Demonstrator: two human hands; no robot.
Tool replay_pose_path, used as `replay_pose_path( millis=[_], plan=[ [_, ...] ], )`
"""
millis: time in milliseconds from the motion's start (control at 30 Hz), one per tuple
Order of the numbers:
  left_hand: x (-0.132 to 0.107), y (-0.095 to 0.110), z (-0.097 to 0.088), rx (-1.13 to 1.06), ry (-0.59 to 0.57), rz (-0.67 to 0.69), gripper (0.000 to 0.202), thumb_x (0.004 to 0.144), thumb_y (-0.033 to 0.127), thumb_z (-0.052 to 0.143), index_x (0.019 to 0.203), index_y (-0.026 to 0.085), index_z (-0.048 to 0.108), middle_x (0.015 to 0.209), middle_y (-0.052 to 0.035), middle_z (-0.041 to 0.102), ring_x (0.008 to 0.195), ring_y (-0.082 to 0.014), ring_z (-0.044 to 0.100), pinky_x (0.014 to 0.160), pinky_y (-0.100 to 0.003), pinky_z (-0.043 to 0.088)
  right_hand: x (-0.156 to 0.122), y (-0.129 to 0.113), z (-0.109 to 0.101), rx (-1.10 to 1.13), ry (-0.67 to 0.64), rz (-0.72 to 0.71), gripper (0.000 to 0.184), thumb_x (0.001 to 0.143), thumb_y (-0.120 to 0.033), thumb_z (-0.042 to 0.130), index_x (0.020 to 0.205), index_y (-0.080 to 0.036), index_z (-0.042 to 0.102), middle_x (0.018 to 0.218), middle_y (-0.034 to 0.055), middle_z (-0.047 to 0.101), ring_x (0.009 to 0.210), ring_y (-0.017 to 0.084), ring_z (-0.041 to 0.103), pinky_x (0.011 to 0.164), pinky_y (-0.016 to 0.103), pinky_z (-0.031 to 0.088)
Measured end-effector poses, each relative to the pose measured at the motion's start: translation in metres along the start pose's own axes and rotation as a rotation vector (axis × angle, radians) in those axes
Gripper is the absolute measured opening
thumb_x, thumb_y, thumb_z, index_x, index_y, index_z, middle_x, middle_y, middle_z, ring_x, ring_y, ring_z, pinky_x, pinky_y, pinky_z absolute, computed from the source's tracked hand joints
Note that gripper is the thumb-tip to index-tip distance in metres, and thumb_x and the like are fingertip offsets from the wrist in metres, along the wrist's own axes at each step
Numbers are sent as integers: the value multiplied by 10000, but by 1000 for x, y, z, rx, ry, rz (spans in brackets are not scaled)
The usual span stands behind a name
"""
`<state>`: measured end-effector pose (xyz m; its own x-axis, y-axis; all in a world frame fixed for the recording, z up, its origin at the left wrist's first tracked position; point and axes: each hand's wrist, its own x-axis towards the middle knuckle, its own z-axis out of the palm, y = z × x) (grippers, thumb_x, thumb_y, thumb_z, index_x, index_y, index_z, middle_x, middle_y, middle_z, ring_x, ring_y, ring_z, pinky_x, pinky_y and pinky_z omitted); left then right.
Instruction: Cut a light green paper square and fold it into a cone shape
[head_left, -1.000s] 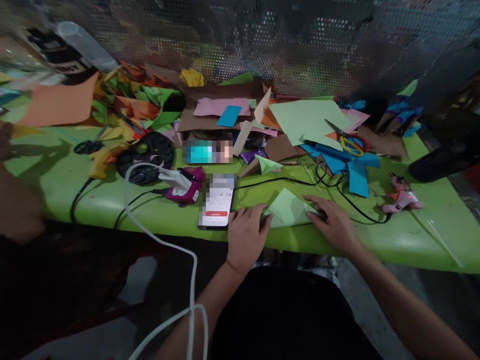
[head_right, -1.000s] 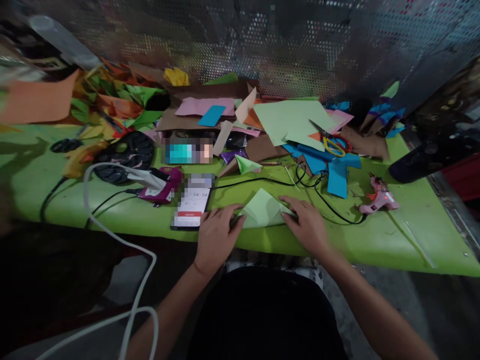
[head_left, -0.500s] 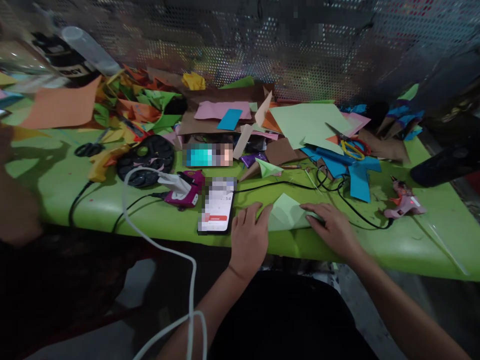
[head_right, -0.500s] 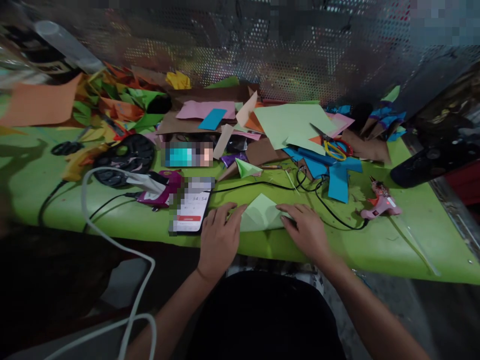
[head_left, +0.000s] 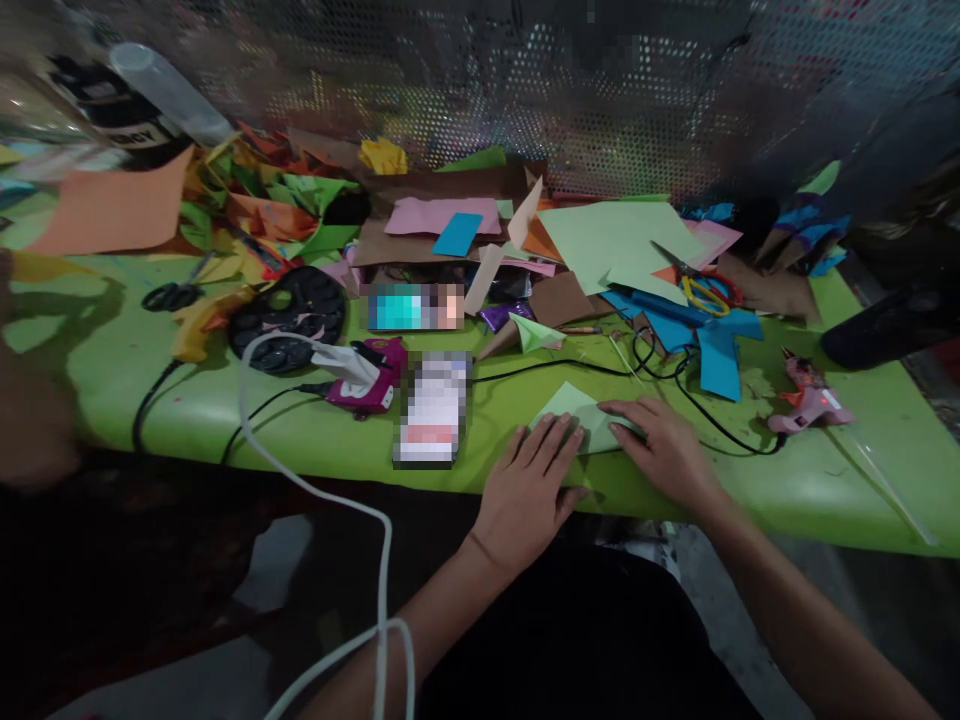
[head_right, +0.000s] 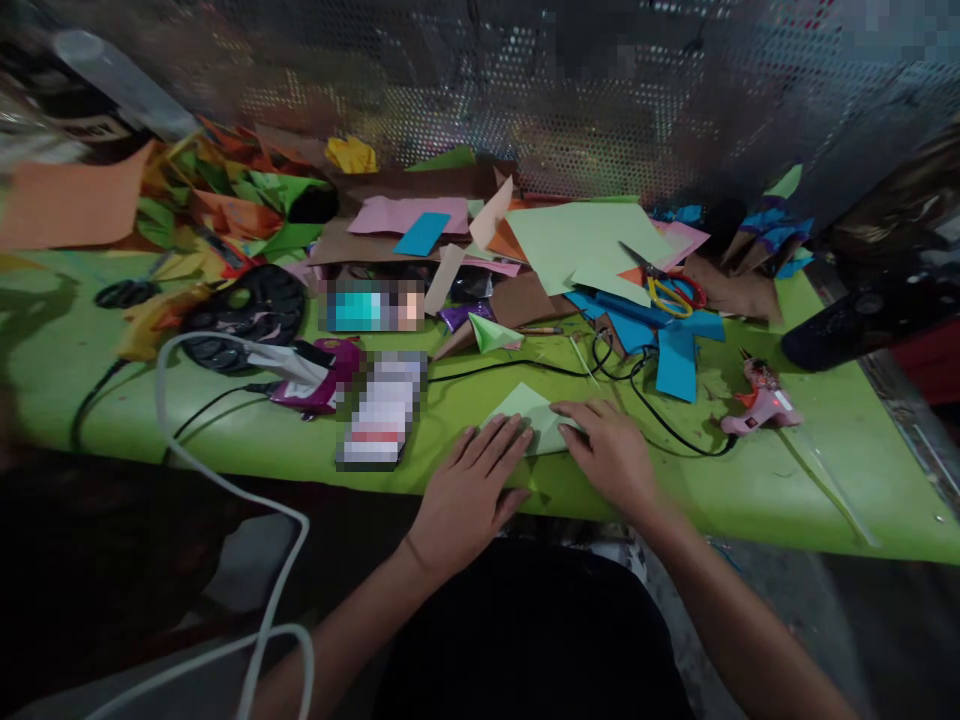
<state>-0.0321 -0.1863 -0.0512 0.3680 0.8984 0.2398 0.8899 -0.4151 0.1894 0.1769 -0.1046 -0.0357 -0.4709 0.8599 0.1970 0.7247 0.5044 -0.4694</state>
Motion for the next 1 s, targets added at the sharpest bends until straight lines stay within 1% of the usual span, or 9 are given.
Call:
replay_pose_path(
  millis=[100,233,300,400,467,567,700,833,1000],
  plan=[
    [1,0,-1,2,-13,3,621,932,480,479,1479,208,370,1548,-70,401,1438,-265,335,1157,-466,305,-2,0,-2,-49,44,-7,280,947,-293,504,1172,-240,662,1014,83,685,950,245,638,812,392,516],
    [2,0,-3,2,-38,13,646,922,546,464,1483,242,365,1565,-68,370,1442,-277,328,1150,-482,306,-14,-12,-7,-192,138,-64,327,934,-284,540,1250,-270,622,1190,87,665,1097,281,588,926,461,448],
    [2,0,-3,9,-49,15,642,915,548,479,1477,256,375,1569,-73,361,1445,-280,323,1145,-486,311,-24,-23,-5,-202,93,-136,381,938,-260,538,1316,-297,573,1279,65,647,1128,270,580,937,458,435],
    [2,0,-3,12,-50,12,617,914,516,499,1455,230,413,1574,-83,350,1446,-285,322,1144,-481,313,-41,-33,0,-173,-48,-263,445,961,-252,505,1403,-288,481,1393,41,586,1199,238,563,977,431,429],
    [2,0,-3,4,-40,10,608,917,503,501,1459,242,410,1573,-77,353,1442,-283,330,1144,-477,312,-51,-30,2,-190,-71,-275,453,964,-255,502,1415,-250,465,1441,42,540,1256,231,535,1023,424,413],
    [2,0,-4,-11,-32,12,603,917,500,505,1468,279,398,1570,-68,359,1438,-284,339,1141,-480,314,-64,-15,-3,-238,-43,-231,440,956,-248,521,1394,-227,489,1424,45,557,1277,237,528,1042,433,404],
    [1,-1,-4,-21,-40,16,601,920,497,500,1471,281,394,1573,-63,354,1443,-282,332,1144,-481,314,-72,5,-18,-273,57,-165,370,944,-211,538,1309,-256,567,1290,36,665,1166,235,610,954,428,451],
    [4,-4,-8,-33,-67,37,584,925,476,508,1466,287,397,1575,-59,351,1446,-275,324,1152,-494,299,-66,8,-24,-244,121,-132,285,932,-210,558,1204,-246,631,1212,51,702,1084,234,638,920,415,467],
    [15,-12,-18,-59,-161,138,509,959,476,444,1445,328,414,1569,-18,366,1453,-238,310,1164,-499,270,-54,1,-16,-204,19,-227,374,936,-225,550,1309,-224,568,1351,59,619,1213,240,561,986,422,437]
  ],
)
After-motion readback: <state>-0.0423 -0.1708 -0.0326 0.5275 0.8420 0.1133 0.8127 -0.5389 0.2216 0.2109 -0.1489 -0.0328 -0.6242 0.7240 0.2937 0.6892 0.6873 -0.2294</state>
